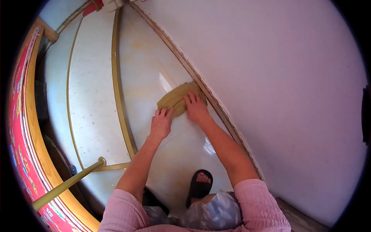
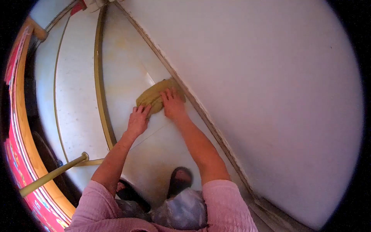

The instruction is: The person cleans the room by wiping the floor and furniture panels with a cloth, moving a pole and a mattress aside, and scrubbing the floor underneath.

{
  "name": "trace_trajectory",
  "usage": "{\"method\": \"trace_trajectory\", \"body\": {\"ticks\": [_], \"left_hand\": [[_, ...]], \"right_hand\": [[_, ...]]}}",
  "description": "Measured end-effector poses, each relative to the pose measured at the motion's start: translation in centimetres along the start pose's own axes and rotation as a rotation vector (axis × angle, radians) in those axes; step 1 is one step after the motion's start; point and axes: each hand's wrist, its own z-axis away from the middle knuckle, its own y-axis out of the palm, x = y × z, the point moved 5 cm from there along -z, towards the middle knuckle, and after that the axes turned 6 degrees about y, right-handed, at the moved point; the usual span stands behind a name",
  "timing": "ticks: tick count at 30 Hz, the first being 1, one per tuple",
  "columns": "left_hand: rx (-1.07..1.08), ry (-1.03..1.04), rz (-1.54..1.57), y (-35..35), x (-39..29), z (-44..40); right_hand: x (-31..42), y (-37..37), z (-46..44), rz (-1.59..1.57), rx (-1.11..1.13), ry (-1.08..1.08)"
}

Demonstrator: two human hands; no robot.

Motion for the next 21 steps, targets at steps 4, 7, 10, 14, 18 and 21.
{"method": "trace_trajectory", "body": {"ticks": [4, 7, 10, 14, 18, 21], "left_hand": [[0.138, 0.089, -0.119, 1.5, -4.7, -0.2], [0.152, 0.179, -0.175, 4.3, -9.0, 0.6], [0.206, 0.293, -0.174, 7.0, -12.5, 2.6], [0.318, 0.483, -0.143, 10.8, -17.8, 6.3], [0.395, 0.678, 0.111, 12.3, -23.5, 10.7], [0.464, 0.744, 0.358, 15.6, -26.2, 13.1]], "right_hand": [[-3.7, 3.1, 4.9, -0.014, -0.044, 0.087], [-6.1, 3.3, 10.4, -0.047, -0.078, 0.114], [-8.1, 5.2, 16.4, -0.098, -0.060, 0.201], [-9.7, 7.0, 25.6, -0.081, -0.044, 0.413], [-11.8, 9.3, 35.7, -0.175, 0.027, 0.745], [-12.5, 8.2, 40.5, -0.450, 0.132, 0.894]]}}
